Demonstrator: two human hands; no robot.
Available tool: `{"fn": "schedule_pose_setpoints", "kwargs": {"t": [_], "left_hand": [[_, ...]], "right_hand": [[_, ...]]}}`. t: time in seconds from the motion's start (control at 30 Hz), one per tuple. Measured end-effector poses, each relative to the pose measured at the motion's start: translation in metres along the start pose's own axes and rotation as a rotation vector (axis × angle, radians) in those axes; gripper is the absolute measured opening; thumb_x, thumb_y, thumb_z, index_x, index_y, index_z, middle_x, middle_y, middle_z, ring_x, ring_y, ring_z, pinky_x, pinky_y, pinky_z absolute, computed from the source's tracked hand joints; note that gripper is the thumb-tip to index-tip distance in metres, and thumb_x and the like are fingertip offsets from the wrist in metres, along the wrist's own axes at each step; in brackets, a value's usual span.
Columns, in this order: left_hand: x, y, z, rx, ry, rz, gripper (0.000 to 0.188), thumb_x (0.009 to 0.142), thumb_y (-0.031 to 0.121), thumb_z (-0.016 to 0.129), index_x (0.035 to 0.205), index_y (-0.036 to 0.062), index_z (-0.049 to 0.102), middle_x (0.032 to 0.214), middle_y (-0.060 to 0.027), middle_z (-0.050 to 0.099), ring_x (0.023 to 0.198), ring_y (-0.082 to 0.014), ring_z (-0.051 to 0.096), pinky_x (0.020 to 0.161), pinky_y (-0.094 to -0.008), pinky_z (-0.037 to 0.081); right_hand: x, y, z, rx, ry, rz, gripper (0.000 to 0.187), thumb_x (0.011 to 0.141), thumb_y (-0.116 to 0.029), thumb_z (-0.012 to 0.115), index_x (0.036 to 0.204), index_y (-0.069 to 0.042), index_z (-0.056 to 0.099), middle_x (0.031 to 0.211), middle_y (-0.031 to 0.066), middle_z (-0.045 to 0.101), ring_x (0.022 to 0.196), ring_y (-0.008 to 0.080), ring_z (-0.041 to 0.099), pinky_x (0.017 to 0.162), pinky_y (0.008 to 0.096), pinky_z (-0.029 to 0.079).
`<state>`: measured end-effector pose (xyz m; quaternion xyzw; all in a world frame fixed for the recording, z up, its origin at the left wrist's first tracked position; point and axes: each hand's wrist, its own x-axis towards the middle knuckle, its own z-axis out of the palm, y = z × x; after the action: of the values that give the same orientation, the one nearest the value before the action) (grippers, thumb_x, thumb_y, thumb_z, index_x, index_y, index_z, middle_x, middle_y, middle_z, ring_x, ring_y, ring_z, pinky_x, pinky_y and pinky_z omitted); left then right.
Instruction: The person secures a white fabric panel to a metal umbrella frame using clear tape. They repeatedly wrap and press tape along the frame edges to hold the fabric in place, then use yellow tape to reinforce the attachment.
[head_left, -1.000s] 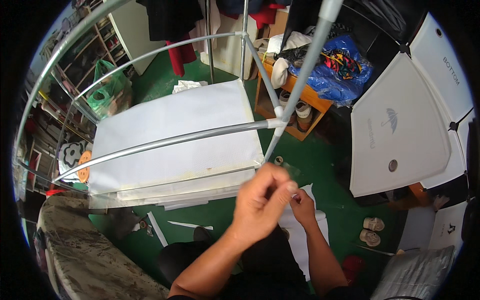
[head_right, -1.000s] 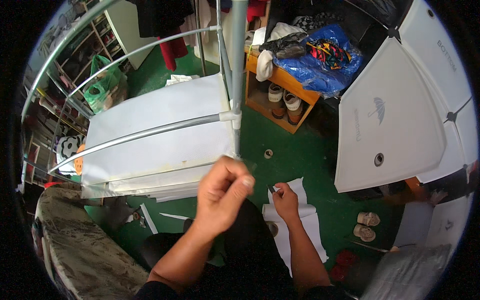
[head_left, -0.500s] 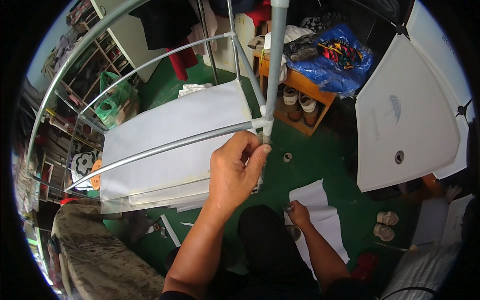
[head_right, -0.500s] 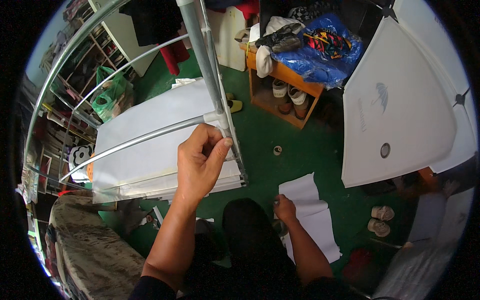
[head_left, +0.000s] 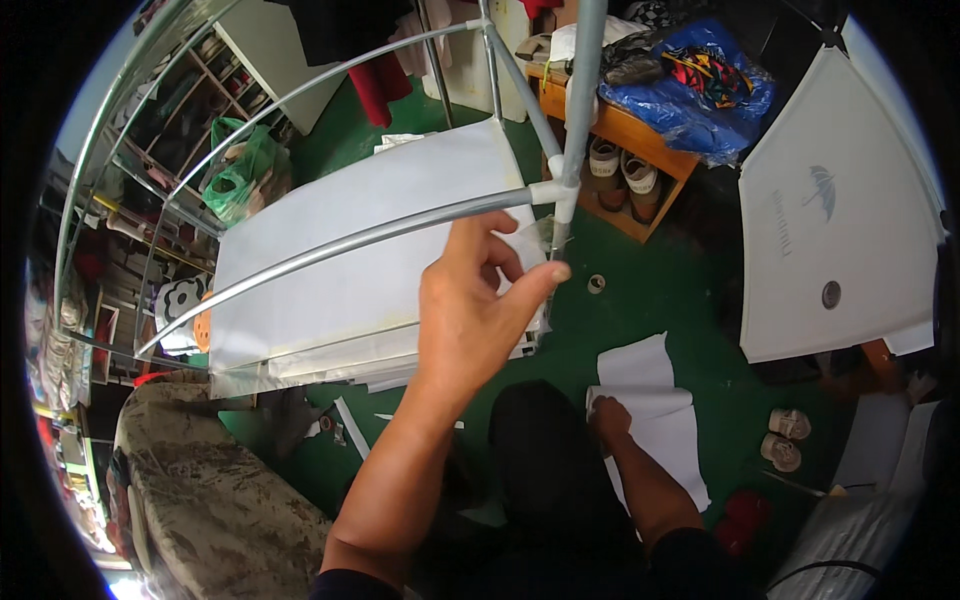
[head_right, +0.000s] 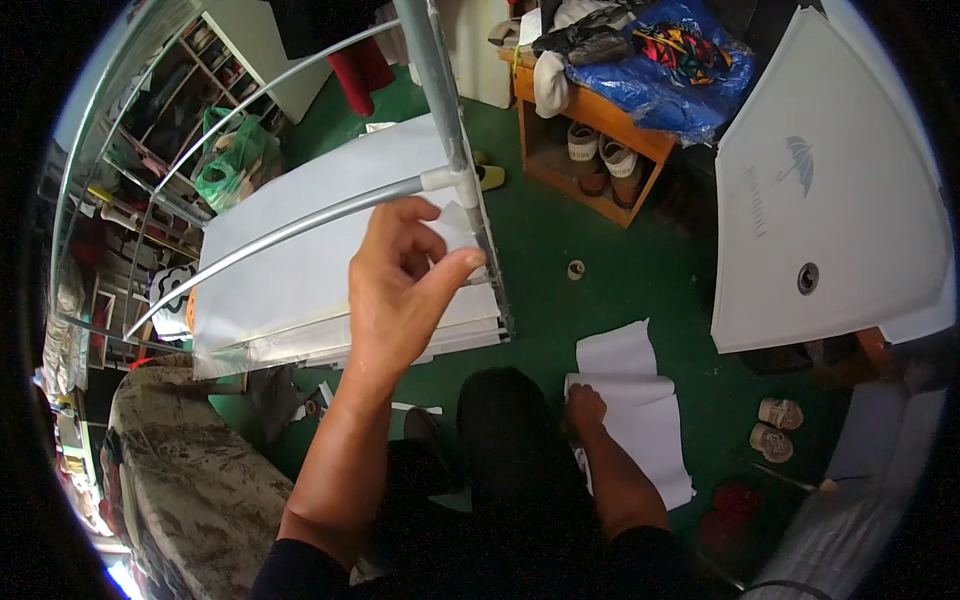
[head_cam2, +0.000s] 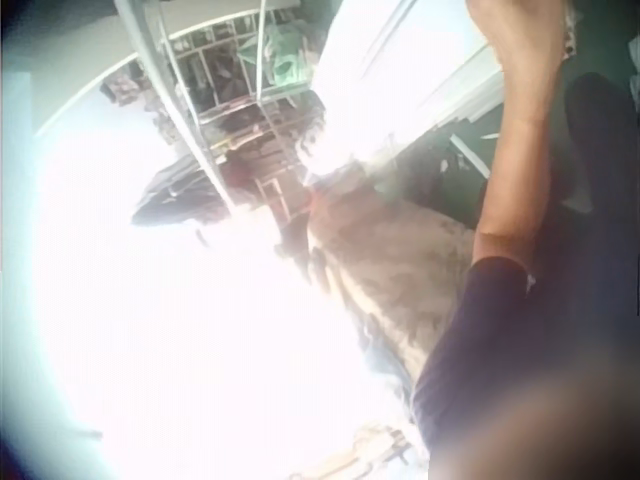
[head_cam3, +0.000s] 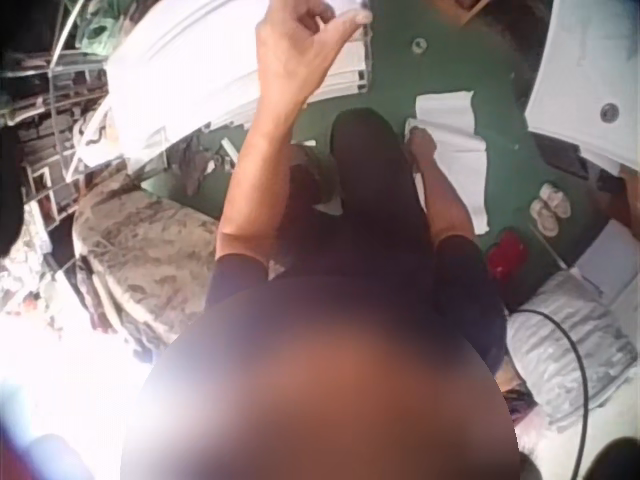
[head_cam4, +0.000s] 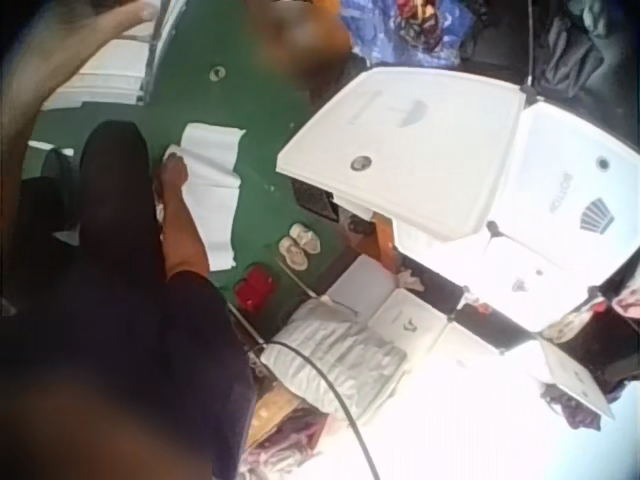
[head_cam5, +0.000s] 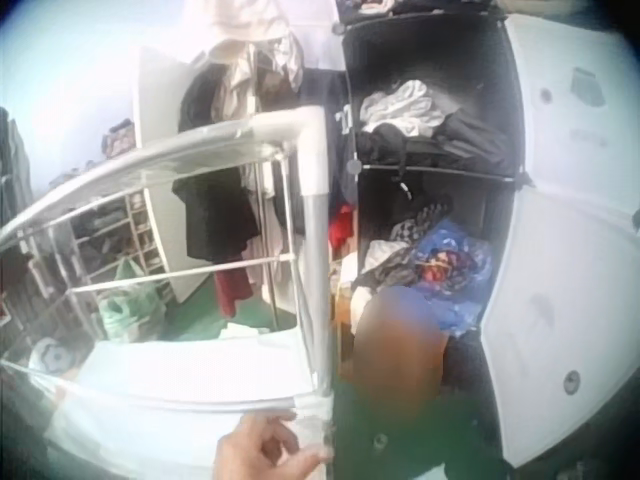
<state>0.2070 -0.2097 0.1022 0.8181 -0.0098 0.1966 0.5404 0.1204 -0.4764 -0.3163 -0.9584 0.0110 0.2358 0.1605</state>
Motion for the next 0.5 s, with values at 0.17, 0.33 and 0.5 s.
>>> {"fn": "schedule_pose_setpoints", "kwargs": {"t": [0.17, 0.33, 0.5], "left_hand": [[-0.067, -0.041, -0.024, -0.278, 0.066, -0.182, 0.022, 0.086, 0.003, 0.077, 0.097, 0.0042, 0.057, 0.074, 0.0035, 0.056, 0.064, -0.0020, 0.045, 0.056, -0.0192, 0.035], [-0.124, -0.085, -0.030, -0.703, 0.131, -0.617, 0.016, 0.095, 0.016, 0.071, 0.103, 0.0107, 0.059, 0.088, 0.0010, 0.063, 0.073, -0.0051, 0.053, 0.063, -0.0204, 0.039], [-0.111, -0.085, -0.021, -1.013, 0.283, -0.653, 0.024, 0.098, 0.033, 0.068, 0.110, 0.0150, 0.057, 0.107, -0.0017, 0.067, 0.085, -0.0113, 0.058, 0.072, -0.0276, 0.044]], "right_hand": [[0.008, -0.063, -0.092, 0.759, 0.109, -0.210, 0.023, 0.088, -0.014, 0.073, 0.109, -0.005, 0.070, 0.102, 0.0148, 0.073, 0.095, 0.0252, 0.070, 0.082, 0.0371, 0.056], [-0.054, -0.177, -0.225, 1.527, -0.322, -0.460, 0.039, 0.092, -0.008, 0.069, 0.129, 0.001, 0.059, 0.118, 0.0089, 0.067, 0.107, 0.0164, 0.062, 0.096, 0.0301, 0.050], [-0.073, -0.231, -0.245, 1.716, -0.200, -0.417, 0.032, 0.093, -0.015, 0.071, 0.121, -0.002, 0.061, 0.110, 0.0070, 0.067, 0.096, 0.0126, 0.061, 0.083, 0.0298, 0.050]]}}
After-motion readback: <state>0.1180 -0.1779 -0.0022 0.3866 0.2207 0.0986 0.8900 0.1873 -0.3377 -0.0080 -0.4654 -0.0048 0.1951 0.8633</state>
